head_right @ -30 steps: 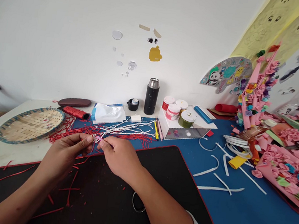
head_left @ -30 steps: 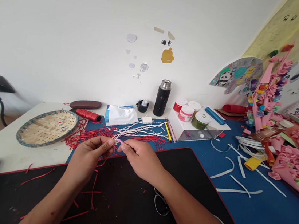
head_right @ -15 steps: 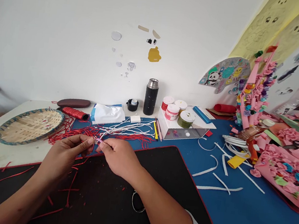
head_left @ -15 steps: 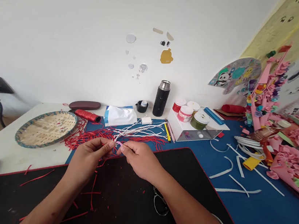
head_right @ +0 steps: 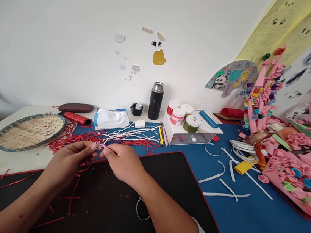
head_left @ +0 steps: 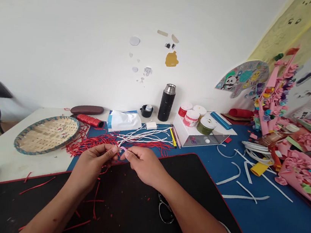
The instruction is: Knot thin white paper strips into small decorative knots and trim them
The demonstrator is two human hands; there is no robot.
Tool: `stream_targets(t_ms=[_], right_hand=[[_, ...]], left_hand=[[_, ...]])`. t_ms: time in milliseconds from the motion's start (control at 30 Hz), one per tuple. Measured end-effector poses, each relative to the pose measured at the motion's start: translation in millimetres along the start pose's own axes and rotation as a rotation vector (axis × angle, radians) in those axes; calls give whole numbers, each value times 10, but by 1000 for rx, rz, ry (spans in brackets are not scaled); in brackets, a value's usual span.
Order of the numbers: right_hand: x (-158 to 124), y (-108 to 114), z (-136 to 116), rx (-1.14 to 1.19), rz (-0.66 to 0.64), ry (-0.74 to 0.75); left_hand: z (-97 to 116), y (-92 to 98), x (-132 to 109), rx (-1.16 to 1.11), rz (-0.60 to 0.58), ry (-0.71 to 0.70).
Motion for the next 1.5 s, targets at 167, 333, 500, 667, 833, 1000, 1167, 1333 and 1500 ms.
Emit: stream_targets(t_ms=[167,333,500,667,833,1000,1167,1333,1500], right_hand=[[-16,36,-60,8,19,42],[-18,57,-81,24,48,78],[-24,63,-92,16,52,89],[-35,63,-117,4,40,76],[-42,73,-135,-56,37,64],[-43,87,-146,-151,57,98],[-37,75,-130,-181,55,107],[-48,72,-150,-251,75,90],[-58,57,-171,-248,69,85]], left_hand=[[32,-40,-20,-107,-22,39],[46,-48,-31,-161,-27,59],[43,-39,-39,-171,-11,66],[50,-35,-42,-147,-21,54],[52,-22,-36,-123,-26,25],[56,-9,-28,-82,-20,7],[61,0,-22,-43,-16,-11],[51,9,-25,-15,-7,-21],[68,7,-28,11,-5,-34]])
Point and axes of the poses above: each hand's wrist, its own x-axis towards the middle knuckle, its own y-axis out of the back of the hand, z = x × y, the point moved 7 cm from there along x, towards the middle knuckle, and after that the axes turned 5 degrees about y, right-handed, at the moved point
